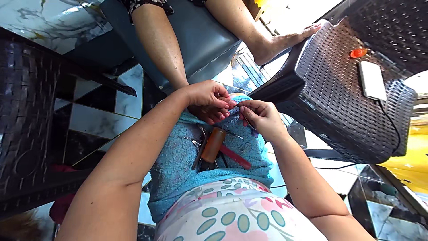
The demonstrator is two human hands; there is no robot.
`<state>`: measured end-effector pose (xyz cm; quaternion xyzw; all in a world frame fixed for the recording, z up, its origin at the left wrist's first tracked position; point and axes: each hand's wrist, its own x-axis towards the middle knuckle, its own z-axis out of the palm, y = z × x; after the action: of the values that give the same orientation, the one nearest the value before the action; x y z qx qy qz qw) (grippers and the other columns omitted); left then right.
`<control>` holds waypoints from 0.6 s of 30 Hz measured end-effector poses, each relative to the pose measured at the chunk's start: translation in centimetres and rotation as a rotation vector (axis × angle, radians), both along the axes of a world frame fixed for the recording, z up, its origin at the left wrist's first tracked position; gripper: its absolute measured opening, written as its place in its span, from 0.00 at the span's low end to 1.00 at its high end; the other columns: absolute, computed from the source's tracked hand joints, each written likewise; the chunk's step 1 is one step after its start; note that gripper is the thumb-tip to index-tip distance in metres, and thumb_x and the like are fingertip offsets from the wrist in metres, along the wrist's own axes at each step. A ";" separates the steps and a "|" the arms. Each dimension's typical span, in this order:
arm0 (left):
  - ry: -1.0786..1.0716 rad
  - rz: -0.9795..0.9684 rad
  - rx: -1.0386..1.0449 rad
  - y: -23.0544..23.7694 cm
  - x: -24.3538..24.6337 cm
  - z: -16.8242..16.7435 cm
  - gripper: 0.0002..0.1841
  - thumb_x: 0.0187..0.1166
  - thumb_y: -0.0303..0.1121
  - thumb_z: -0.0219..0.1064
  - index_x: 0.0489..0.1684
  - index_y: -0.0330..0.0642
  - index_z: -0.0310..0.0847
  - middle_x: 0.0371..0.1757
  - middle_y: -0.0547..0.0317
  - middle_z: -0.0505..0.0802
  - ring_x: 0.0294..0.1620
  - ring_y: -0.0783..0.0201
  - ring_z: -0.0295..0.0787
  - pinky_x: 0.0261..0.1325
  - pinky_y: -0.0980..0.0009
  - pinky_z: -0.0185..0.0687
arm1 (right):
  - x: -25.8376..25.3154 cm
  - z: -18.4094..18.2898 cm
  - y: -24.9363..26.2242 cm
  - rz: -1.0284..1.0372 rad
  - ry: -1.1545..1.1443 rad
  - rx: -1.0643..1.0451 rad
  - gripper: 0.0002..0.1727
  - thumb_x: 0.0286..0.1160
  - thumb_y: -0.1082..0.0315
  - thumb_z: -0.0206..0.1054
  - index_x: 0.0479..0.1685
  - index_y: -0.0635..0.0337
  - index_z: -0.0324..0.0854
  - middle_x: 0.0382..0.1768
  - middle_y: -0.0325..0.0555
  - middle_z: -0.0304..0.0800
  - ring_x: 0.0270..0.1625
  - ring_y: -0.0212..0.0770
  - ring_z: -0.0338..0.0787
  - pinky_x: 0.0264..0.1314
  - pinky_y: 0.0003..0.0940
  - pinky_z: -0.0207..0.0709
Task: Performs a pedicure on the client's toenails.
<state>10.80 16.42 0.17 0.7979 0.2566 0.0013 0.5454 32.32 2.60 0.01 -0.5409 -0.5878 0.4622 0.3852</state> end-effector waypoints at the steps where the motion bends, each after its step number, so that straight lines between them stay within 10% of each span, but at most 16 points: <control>1: -0.003 0.002 -0.001 0.0 0.0 0.1 0.09 0.80 0.34 0.72 0.50 0.42 0.90 0.46 0.59 0.94 0.47 0.72 0.90 0.55 0.73 0.84 | 0.1 -0.1 0.0 0.011 0.016 -0.003 0.11 0.87 0.72 0.61 0.55 0.65 0.87 0.26 0.39 0.89 0.18 0.27 0.81 0.18 0.20 0.76; 18: -0.055 -0.008 0.021 0.0 -0.5 -0.2 0.09 0.80 0.35 0.71 0.51 0.43 0.91 0.51 0.60 0.93 0.52 0.72 0.89 0.59 0.73 0.83 | -0.1 -0.2 -0.1 -0.015 0.072 0.002 0.12 0.88 0.71 0.60 0.57 0.65 0.87 0.27 0.41 0.89 0.19 0.29 0.82 0.18 0.21 0.76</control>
<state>10.32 16.40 -0.02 0.8043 0.2382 0.0236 0.5440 32.23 2.46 -0.14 -0.5279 -0.5699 0.4780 0.4100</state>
